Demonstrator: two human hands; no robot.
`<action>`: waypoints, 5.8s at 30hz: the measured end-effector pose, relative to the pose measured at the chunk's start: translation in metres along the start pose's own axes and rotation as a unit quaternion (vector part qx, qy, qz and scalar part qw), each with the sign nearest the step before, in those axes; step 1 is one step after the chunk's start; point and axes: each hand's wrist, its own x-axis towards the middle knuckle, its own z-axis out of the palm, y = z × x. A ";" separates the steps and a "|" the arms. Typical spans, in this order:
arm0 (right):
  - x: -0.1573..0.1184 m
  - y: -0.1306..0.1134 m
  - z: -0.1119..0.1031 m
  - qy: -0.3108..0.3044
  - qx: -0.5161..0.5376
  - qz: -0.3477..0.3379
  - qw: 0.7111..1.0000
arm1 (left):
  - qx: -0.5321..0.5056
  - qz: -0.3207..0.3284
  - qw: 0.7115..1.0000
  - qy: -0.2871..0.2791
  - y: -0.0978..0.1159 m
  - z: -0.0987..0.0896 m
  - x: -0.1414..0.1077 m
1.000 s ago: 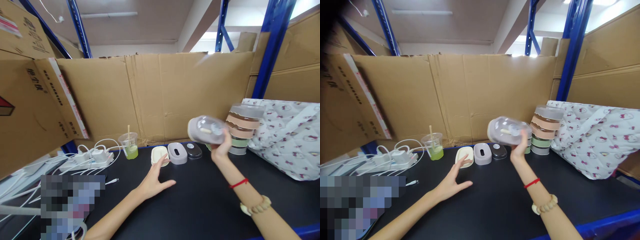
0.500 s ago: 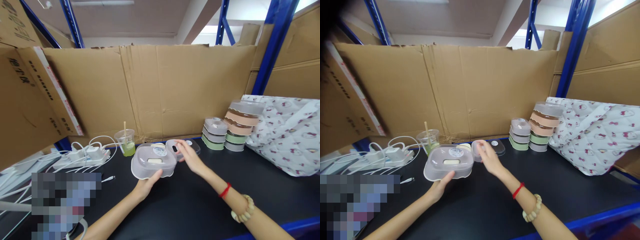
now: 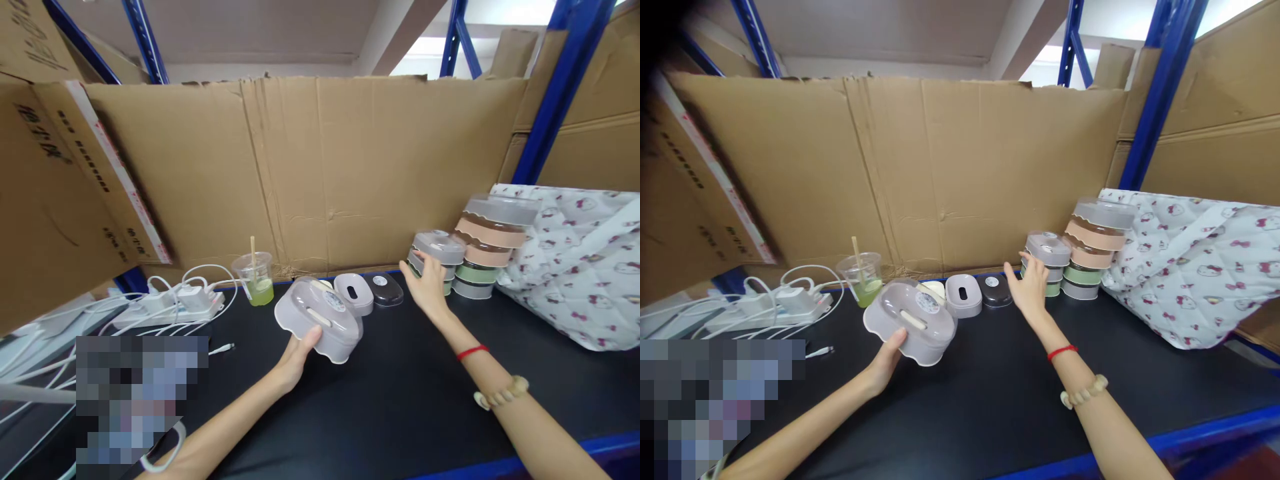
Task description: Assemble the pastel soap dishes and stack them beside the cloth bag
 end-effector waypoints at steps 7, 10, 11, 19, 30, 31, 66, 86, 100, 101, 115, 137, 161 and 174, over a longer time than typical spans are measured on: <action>-0.066 -0.038 0.019 -0.464 0.179 -0.241 0.833 | -0.005 0.020 0.999 -0.040 0.008 0.005 -0.001; -0.078 -0.038 0.022 -0.481 0.196 -0.228 0.824 | -0.023 0.022 0.999 -0.035 0.005 0.004 0.001; -0.079 -0.037 0.022 -0.483 0.209 -0.217 0.822 | -0.031 0.018 0.999 -0.033 0.004 0.004 0.001; -0.051 -0.021 0.032 -0.300 0.203 -0.043 0.931 | -0.122 -0.045 0.991 0.020 0.010 0.013 0.001; -0.017 0.013 0.017 -0.206 -0.211 -0.015 0.955 | -0.069 -0.040 0.997 -0.019 0.009 0.009 0.001; -0.018 0.013 0.017 -0.224 -0.217 -0.011 0.950 | -0.068 -0.042 0.997 -0.021 0.010 0.009 0.001; -0.049 -0.015 0.042 -0.096 0.116 -0.090 0.984 | -0.078 -0.069 0.988 0.118 0.044 -0.001 0.020; -0.048 0.000 0.047 -0.128 0.002 -0.201 0.971 | -0.069 -0.038 0.989 0.125 0.037 -0.027 0.045; -0.053 -0.012 0.036 -0.192 -0.100 -0.164 0.962 | 0.489 0.160 0.857 0.018 0.004 -0.042 0.049; -0.053 -0.012 0.035 -0.203 -0.116 -0.157 0.960 | 0.514 0.163 0.842 -0.014 0.004 -0.042 0.049; -0.049 -0.001 0.041 -0.187 -0.111 -0.141 0.966 | 0.519 0.253 0.816 -0.023 -0.002 -0.044 0.048; -0.061 -0.028 0.022 -0.457 -0.249 -0.113 0.846 | 0.631 0.117 0.749 -0.163 0.023 0.001 0.003; 0.009 0.011 -0.035 0.116 -0.092 0.033 0.988 | 0.660 0.131 0.716 -0.187 0.033 0.001 0.002; 0.033 0.035 -0.038 0.023 0.302 0.333 0.893 | 0.676 0.152 0.698 -0.179 0.029 0.000 0.000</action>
